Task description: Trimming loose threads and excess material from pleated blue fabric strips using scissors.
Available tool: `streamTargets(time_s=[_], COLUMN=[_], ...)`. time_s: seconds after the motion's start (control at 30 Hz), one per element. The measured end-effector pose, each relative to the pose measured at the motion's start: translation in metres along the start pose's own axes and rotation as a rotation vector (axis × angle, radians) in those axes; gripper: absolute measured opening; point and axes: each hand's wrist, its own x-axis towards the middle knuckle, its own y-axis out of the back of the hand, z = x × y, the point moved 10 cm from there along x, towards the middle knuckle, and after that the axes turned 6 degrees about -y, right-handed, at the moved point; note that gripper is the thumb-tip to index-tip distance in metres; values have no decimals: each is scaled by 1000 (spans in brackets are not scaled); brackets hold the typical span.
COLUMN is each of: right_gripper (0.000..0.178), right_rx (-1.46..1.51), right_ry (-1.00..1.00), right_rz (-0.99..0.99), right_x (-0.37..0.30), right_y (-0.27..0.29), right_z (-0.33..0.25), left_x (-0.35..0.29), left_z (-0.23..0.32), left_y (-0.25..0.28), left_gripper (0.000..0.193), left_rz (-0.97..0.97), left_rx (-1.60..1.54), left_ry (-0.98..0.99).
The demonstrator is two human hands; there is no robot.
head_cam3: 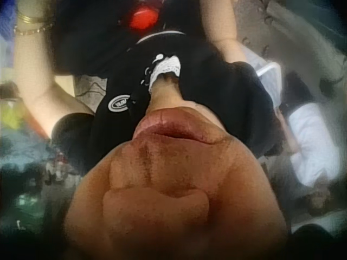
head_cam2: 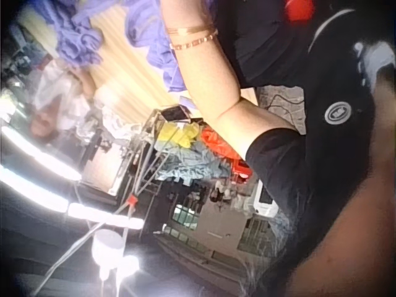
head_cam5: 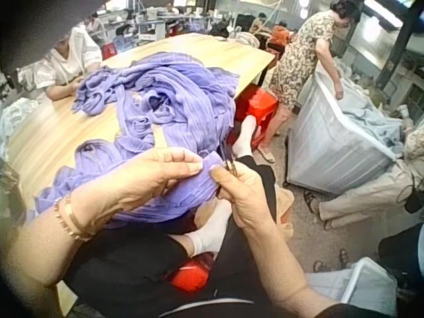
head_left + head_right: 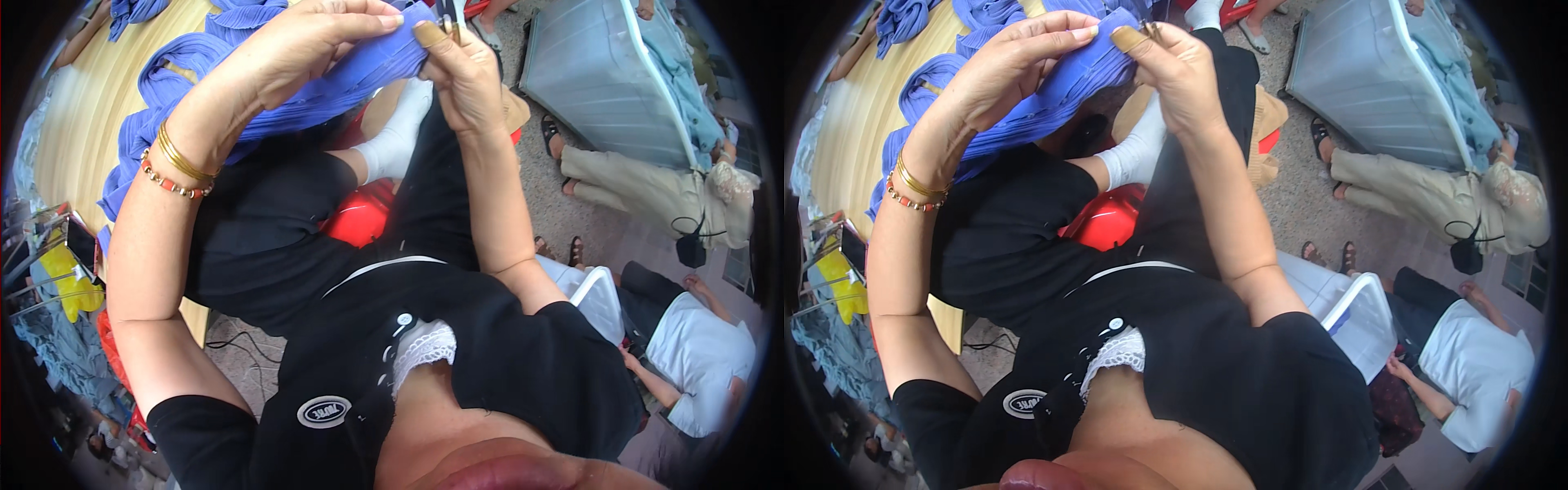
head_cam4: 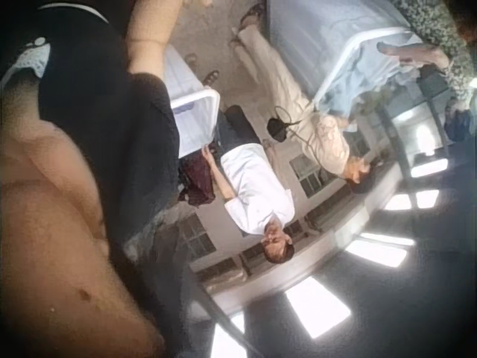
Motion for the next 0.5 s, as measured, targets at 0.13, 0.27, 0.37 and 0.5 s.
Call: streamTargets(time_s=[0.13,0.27,0.37,0.5], right_gripper=[10,12,11,8], right_rx=[-115,-76,-85,-207], right_ry=[99,151,160,374], right_rz=[113,214,219,235], right_x=[-4,-9,-10,-18], right_y=[14,24,34,18], right_z=[-15,-36,-34,-49], left_x=[-5,-11,-14,-16], left_z=[2,11,18,18], left_y=[-1,5,-6,-3], left_gripper=[39,39,33,29], left_rz=[-48,-112,-187,-95], left_rx=[205,493,321,253], left_ry=[76,73,78,96])
